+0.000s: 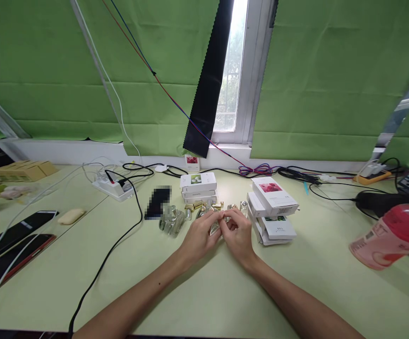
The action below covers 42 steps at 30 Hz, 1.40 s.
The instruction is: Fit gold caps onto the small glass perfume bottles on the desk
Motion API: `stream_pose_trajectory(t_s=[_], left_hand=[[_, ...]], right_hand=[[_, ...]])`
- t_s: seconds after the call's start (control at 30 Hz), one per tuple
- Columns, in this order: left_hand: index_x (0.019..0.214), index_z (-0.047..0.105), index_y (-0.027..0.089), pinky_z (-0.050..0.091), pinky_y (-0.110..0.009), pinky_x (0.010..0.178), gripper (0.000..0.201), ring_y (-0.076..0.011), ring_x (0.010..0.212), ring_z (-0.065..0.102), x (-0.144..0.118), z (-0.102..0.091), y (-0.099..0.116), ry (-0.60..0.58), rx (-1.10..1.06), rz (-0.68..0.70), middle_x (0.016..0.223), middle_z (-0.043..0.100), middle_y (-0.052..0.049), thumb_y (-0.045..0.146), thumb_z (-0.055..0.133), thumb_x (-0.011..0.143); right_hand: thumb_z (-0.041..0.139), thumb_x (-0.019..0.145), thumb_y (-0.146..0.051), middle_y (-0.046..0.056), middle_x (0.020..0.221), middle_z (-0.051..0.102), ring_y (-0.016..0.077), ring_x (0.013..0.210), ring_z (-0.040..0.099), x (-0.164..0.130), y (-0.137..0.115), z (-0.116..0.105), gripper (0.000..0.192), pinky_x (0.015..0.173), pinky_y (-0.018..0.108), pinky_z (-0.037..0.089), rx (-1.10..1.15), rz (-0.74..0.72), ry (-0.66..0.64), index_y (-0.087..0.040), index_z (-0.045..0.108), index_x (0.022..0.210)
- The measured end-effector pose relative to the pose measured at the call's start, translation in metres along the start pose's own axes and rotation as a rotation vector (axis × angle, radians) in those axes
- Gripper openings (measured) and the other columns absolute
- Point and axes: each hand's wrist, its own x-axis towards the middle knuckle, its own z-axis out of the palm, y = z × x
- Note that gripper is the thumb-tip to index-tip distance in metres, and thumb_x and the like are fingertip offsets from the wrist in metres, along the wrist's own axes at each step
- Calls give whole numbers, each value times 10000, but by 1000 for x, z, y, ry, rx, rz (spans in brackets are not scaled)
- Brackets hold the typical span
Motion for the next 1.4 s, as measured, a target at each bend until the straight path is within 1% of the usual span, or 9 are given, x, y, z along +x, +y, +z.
stream_pose_trajectory(t_s=[0.07, 0.27, 0.37, 0.5, 0.67, 0.8, 1.0, 1.1, 1.4], left_hand=[[1173, 629, 216, 444, -240, 648, 256, -128, 700, 562, -1, 1, -1, 7, -10, -11, 903, 655, -12, 157, 592, 927], [1031, 644, 189, 402, -227, 603, 145, -108, 642, 514, 1, 0, 0, 14, -28, -72, 831, 645, 9, 167, 605, 893], [1002, 642, 184, 381, -218, 575, 127, -95, 609, 485, 2, 0, -1, 11, -56, -108, 808, 634, 18, 168, 598, 884], [1010, 645, 182, 389, -219, 580, 133, -100, 619, 491, 3, 0, -1, 8, -70, -109, 803, 631, 15, 177, 594, 887], [1012, 641, 184, 427, -237, 646, 116, -114, 659, 513, 2, -3, 1, -15, -9, -62, 837, 633, 2, 159, 594, 908], [1078, 648, 198, 446, -248, 668, 171, -126, 677, 534, 2, -4, 3, -26, 13, -26, 861, 637, -7, 157, 580, 926], [1048, 631, 188, 461, -254, 671, 140, -135, 671, 554, 1, -1, 1, -17, 11, -63, 835, 645, -8, 172, 590, 915], [1056, 633, 190, 468, -254, 671, 171, -137, 668, 561, 1, 0, 0, 0, -1, -76, 817, 648, -3, 158, 609, 890], [1077, 661, 201, 480, -264, 686, 203, -144, 690, 571, 2, -2, 2, 3, 4, -30, 838, 653, -12, 145, 597, 892]], right_hand=[[577, 884, -182, 19, 789, 620, 114, 571, 514, 0, 0, 0, 145, 491, 243, 395, -2, -2, 1, -187, 688, 790], [582, 881, -187, 17, 789, 616, 109, 558, 511, 0, -2, 0, 140, 482, 236, 391, -9, -6, 0, -187, 693, 796], [584, 885, -200, 18, 795, 613, 109, 558, 514, 0, -2, 0, 138, 480, 234, 393, -5, 5, -4, -189, 696, 804], [583, 888, -204, 15, 796, 607, 103, 546, 500, 0, 0, 0, 136, 482, 233, 389, -5, 8, -7, -191, 692, 810], [579, 889, -195, 14, 789, 605, 106, 556, 505, 0, 0, 0, 141, 488, 234, 392, -6, 1, -7, -188, 687, 797], [574, 890, -189, 14, 792, 609, 107, 561, 507, 0, 0, -1, 146, 492, 236, 398, -7, -4, -8, -187, 685, 795], [590, 891, -207, 12, 785, 606, 103, 550, 508, 0, 0, 0, 138, 477, 233, 387, -3, -5, -2, -186, 692, 801], [589, 893, -208, 13, 777, 607, 109, 562, 516, 0, 0, -1, 144, 479, 235, 389, -10, -7, 2, -190, 694, 796], [577, 888, -191, 16, 788, 614, 111, 566, 517, 0, -1, -1, 144, 479, 233, 385, -17, -20, 0, -191, 692, 802]])
